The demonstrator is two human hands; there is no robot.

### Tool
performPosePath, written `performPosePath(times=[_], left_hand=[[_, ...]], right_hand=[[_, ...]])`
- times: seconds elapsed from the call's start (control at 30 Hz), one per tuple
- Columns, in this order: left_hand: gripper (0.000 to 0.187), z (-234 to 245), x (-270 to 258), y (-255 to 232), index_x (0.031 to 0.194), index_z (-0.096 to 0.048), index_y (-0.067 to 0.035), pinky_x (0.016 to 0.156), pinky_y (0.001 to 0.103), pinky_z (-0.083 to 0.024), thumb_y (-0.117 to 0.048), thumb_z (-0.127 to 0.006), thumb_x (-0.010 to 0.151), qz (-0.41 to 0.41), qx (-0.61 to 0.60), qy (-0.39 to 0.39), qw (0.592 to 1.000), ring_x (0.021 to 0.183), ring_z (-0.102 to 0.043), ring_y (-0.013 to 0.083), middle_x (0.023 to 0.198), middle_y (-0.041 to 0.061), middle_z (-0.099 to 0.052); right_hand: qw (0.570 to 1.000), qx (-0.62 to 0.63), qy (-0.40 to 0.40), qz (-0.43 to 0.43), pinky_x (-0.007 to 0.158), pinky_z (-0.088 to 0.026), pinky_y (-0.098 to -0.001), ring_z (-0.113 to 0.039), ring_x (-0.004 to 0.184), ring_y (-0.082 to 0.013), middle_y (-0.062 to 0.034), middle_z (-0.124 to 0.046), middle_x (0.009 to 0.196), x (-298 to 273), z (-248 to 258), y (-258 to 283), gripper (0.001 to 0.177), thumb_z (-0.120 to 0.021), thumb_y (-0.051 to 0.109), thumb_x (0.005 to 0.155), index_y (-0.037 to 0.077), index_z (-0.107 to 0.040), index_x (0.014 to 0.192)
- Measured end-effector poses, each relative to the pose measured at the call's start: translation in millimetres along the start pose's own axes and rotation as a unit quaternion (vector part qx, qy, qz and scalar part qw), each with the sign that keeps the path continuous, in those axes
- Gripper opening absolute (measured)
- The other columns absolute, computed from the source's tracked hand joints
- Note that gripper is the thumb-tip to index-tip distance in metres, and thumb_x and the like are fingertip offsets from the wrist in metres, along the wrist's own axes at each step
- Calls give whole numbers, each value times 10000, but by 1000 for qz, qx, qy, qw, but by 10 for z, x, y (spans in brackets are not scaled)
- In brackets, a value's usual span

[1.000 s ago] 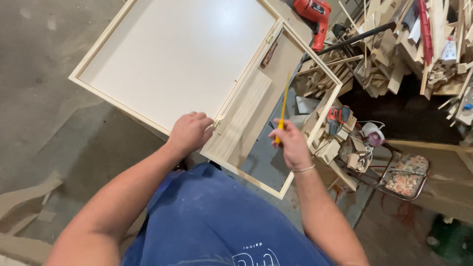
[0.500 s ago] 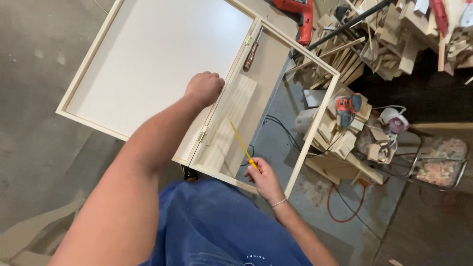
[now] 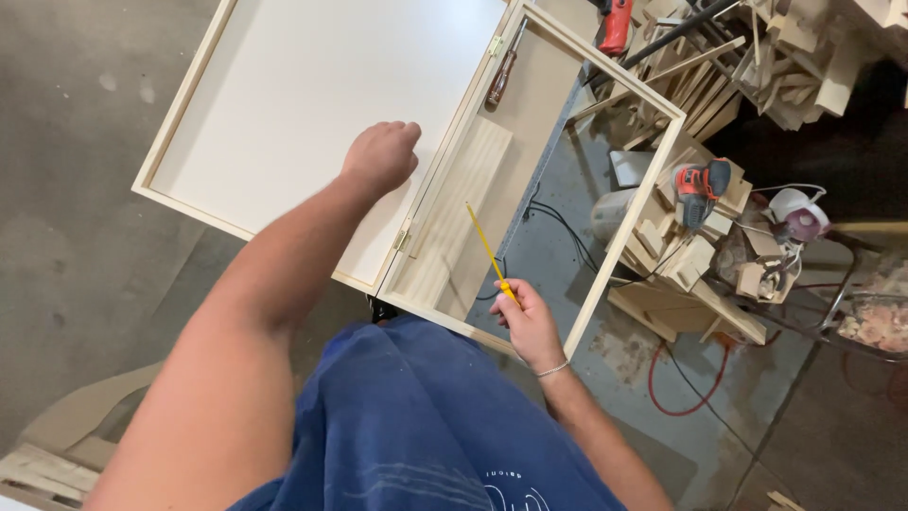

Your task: Marking measurements and assembling a wooden frame using a pencil and screwdriver

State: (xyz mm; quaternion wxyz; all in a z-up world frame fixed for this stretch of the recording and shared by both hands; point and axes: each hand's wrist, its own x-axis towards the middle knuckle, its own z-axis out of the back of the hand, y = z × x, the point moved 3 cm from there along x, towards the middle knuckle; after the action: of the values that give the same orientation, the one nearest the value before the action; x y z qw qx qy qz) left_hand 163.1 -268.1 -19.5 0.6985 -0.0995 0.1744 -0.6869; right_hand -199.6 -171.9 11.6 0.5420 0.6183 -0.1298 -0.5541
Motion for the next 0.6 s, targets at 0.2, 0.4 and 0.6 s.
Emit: performPosePath(times=[0.2,0.4,0.6], left_hand=[[282,83,-795,178,1180,-698,-205,837,440,-586,-218,-566,931,271,-310,-43,910,932,-729,288,936,78,-723],[250,-172,-1467,-21,1169,-653,30,786,270,-652,-54,-623,936,359,-721,-98,584,812,-742,140,983,148,-749],[149,-302,-1806,-235,1125,-603,-60,779,366,-678,-99,-622,983,333,-811,-102,471,814,-787,199,971,132,-777]], right_hand=[[996,-78,3,45,603,-522,-239,-607,637,-134,-72,-714,738,-73,-79,222,307,-593,155,1017,126,-695,1304],[971,-202,-11,129,853,-569,-439,-722,945,-302,-188,-757,999,-389,-356,960,402,-666,137,968,137,-670,1370],[951,-236,-42,197,811,-594,-328,-768,934,-251,-76,-802,990,-481,-551,1169,226,-747,125,916,142,-768,1140]])
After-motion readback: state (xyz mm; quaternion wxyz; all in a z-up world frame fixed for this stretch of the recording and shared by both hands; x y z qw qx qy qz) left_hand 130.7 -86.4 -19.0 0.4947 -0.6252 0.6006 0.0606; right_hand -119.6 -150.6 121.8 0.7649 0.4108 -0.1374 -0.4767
